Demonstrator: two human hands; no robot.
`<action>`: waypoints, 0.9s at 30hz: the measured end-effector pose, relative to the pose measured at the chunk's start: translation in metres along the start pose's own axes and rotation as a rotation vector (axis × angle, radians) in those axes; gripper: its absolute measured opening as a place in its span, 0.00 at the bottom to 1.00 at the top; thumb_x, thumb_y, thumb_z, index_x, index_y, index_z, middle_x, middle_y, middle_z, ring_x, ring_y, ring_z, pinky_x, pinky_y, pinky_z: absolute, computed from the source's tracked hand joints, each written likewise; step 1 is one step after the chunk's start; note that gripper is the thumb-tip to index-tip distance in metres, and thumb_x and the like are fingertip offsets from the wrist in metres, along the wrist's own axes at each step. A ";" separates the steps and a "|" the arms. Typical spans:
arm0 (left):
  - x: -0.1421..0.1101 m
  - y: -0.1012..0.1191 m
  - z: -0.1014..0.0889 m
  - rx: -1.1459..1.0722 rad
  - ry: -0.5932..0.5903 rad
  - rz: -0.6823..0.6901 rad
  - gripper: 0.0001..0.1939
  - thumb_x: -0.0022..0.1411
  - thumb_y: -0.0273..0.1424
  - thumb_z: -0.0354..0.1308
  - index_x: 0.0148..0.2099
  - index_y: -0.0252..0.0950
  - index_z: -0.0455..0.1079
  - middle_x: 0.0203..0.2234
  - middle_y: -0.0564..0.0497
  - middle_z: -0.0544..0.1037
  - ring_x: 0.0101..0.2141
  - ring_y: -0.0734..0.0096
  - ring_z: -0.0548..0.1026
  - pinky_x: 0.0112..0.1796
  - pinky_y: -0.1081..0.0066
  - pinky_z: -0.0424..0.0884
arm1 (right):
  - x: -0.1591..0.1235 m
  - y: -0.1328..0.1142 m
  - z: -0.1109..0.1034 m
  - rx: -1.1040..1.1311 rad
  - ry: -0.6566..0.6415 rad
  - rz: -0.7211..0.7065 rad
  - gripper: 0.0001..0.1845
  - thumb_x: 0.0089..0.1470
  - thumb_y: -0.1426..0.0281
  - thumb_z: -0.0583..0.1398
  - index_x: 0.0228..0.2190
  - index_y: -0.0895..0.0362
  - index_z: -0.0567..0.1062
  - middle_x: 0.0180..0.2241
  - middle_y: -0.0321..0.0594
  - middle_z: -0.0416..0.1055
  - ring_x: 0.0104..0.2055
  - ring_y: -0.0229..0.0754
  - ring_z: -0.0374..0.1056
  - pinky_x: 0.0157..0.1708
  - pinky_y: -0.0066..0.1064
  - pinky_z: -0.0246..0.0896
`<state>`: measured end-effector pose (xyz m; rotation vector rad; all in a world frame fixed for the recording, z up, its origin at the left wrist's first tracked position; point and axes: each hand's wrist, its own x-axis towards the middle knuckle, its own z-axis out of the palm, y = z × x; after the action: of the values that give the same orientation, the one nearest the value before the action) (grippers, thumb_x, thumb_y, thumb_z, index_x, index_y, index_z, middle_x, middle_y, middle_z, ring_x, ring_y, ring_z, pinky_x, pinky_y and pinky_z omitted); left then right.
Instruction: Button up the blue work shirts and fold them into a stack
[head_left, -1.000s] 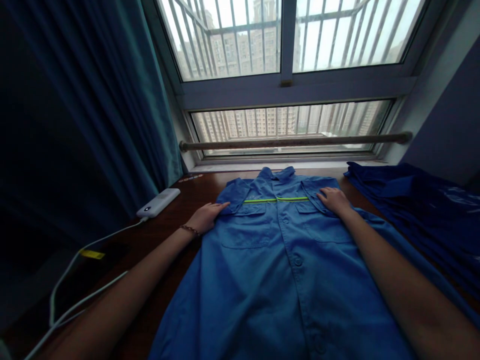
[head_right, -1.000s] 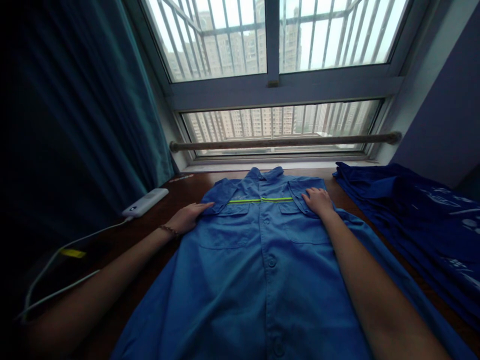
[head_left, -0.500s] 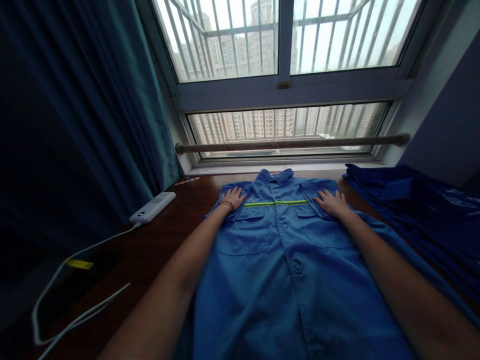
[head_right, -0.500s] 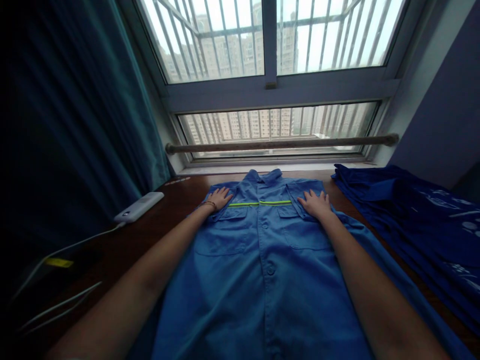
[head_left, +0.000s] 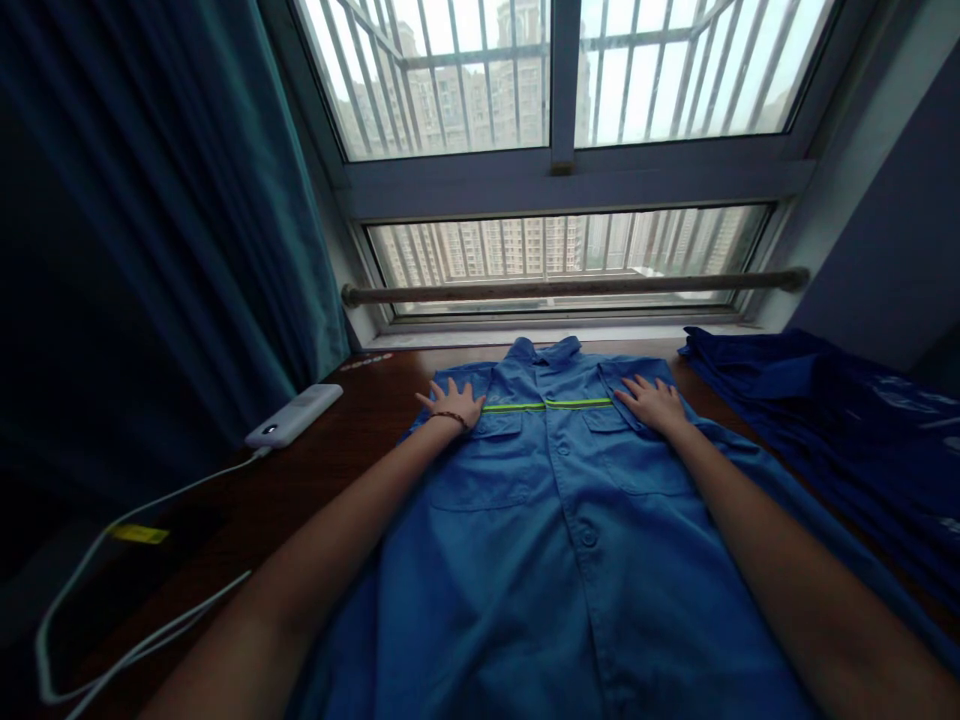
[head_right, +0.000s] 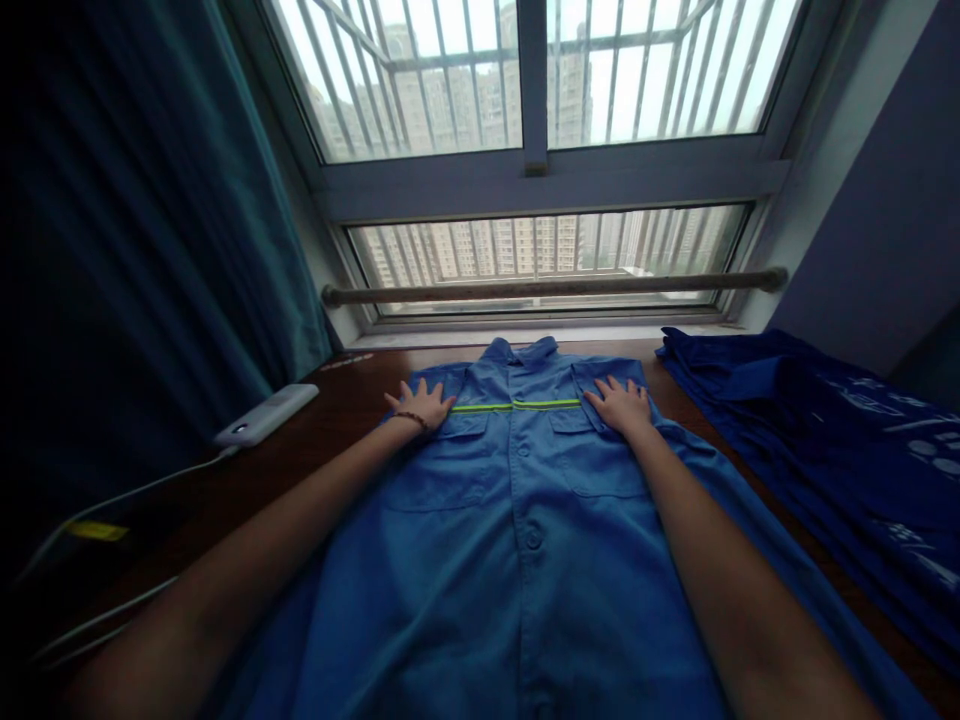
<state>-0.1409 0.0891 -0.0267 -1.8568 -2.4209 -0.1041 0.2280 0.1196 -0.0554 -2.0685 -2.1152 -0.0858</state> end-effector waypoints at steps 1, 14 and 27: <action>-0.010 -0.001 -0.001 -0.004 -0.042 -0.007 0.35 0.53 0.55 0.34 0.59 0.45 0.53 0.60 0.44 0.49 0.56 0.32 0.38 0.45 0.32 0.33 | -0.001 -0.001 -0.001 0.002 0.002 0.016 0.33 0.51 0.45 0.38 0.54 0.44 0.56 0.58 0.35 0.50 0.57 0.57 0.46 0.53 0.53 0.37; -0.009 -0.003 0.011 -0.119 -0.084 0.082 0.36 0.54 0.55 0.30 0.61 0.47 0.46 0.61 0.45 0.43 0.56 0.33 0.41 0.44 0.32 0.38 | -0.014 -0.043 -0.007 0.029 -0.036 0.077 0.34 0.52 0.47 0.36 0.56 0.45 0.54 0.59 0.35 0.47 0.59 0.59 0.40 0.53 0.58 0.31; -0.059 -0.061 -0.007 -0.006 -0.051 0.202 0.36 0.56 0.53 0.36 0.61 0.38 0.48 0.59 0.41 0.49 0.58 0.48 0.44 0.52 0.48 0.46 | -0.076 0.066 -0.031 0.029 0.020 -0.238 0.26 0.55 0.61 0.47 0.52 0.60 0.62 0.56 0.48 0.54 0.56 0.49 0.52 0.54 0.42 0.50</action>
<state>-0.1840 0.0157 -0.0267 -2.1177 -2.2500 -0.0511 0.2976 0.0415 -0.0439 -1.7846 -2.3263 -0.1064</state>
